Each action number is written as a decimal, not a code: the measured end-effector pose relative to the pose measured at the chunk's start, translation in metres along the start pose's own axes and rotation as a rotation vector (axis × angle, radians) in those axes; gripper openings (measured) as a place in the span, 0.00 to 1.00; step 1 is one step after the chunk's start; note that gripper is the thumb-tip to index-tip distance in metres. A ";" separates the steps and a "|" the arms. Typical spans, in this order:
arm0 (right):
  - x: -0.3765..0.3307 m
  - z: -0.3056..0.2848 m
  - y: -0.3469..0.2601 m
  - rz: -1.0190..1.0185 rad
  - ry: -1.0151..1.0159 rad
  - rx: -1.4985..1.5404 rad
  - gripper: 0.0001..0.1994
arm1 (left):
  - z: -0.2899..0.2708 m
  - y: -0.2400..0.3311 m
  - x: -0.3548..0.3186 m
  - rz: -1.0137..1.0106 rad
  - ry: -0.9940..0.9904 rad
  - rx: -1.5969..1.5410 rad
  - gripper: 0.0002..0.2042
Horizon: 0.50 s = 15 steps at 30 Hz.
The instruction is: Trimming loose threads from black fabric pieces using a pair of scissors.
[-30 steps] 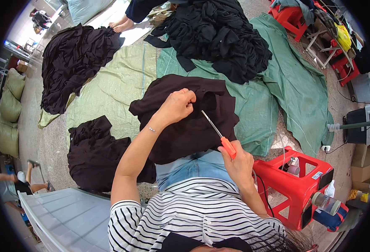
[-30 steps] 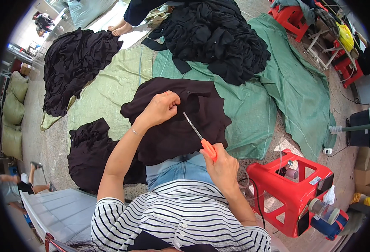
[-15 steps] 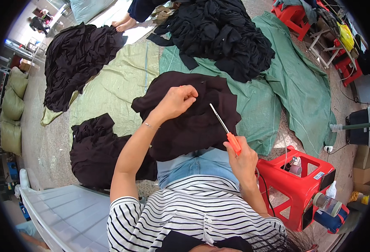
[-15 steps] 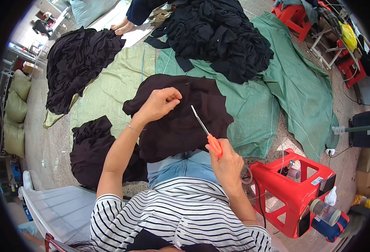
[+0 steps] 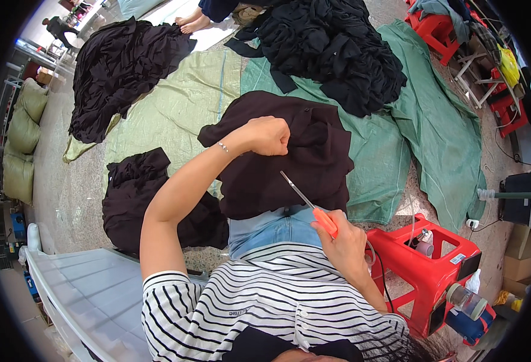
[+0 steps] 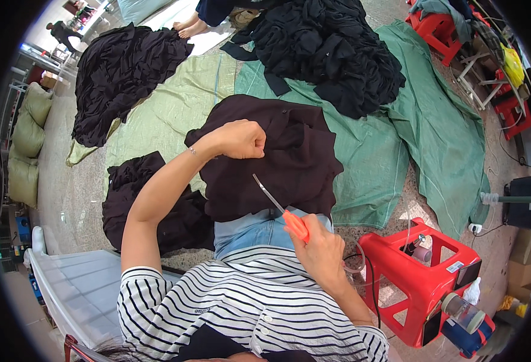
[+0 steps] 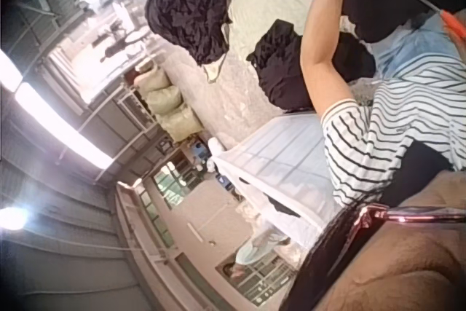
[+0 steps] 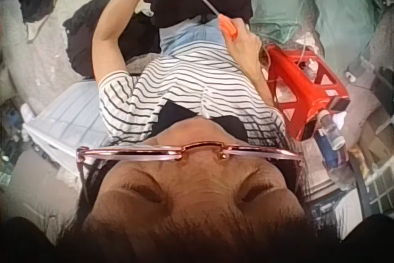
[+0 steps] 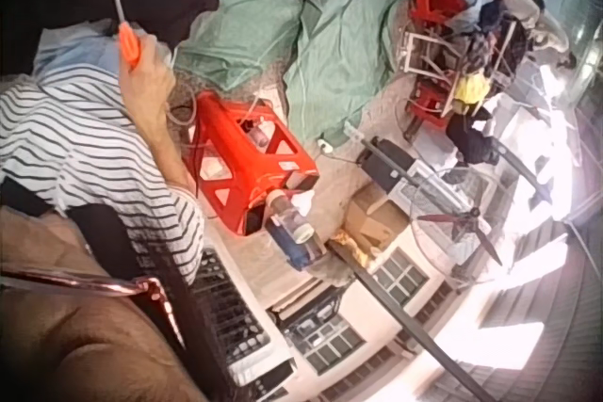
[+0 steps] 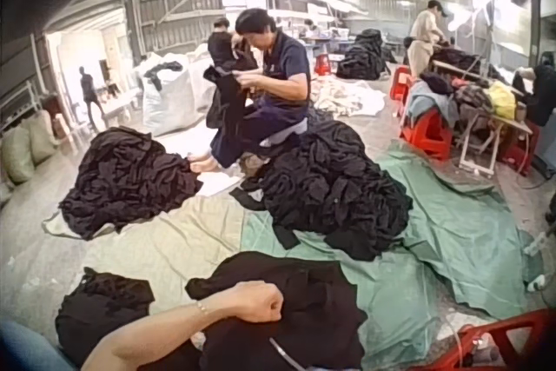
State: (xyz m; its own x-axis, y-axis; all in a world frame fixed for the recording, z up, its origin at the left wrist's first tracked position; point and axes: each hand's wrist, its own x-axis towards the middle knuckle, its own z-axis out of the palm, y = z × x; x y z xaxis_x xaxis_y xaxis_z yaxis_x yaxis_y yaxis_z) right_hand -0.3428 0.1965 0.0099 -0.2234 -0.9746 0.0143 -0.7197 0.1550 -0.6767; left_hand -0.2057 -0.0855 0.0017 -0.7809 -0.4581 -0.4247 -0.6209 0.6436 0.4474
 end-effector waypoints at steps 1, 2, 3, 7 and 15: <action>0.001 0.003 0.000 0.010 -0.002 -0.014 0.14 | 0.001 -0.005 0.003 -0.019 -0.046 -0.063 0.07; 0.001 0.004 0.000 0.020 -0.003 -0.027 0.14 | 0.003 -0.010 0.005 -0.037 -0.091 -0.125 0.08; 0.002 0.004 -0.001 0.017 -0.002 -0.025 0.14 | 0.005 -0.015 0.006 -0.039 -0.090 -0.123 0.08; 0.004 0.005 -0.001 0.028 -0.003 -0.041 0.14 | 0.000 -0.008 0.002 -0.124 -0.125 -0.335 0.08; 0.002 0.003 0.002 0.049 -0.028 -0.050 0.14 | 0.003 -0.009 0.004 -0.127 -0.130 -0.382 0.09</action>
State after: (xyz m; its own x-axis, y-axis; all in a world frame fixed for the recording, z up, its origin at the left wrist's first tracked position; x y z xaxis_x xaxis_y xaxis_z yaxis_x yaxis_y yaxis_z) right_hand -0.3430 0.1949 0.0064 -0.2410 -0.9697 -0.0395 -0.7405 0.2101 -0.6384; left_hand -0.2027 -0.0911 -0.0066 -0.6969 -0.4220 -0.5799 -0.7112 0.3027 0.6345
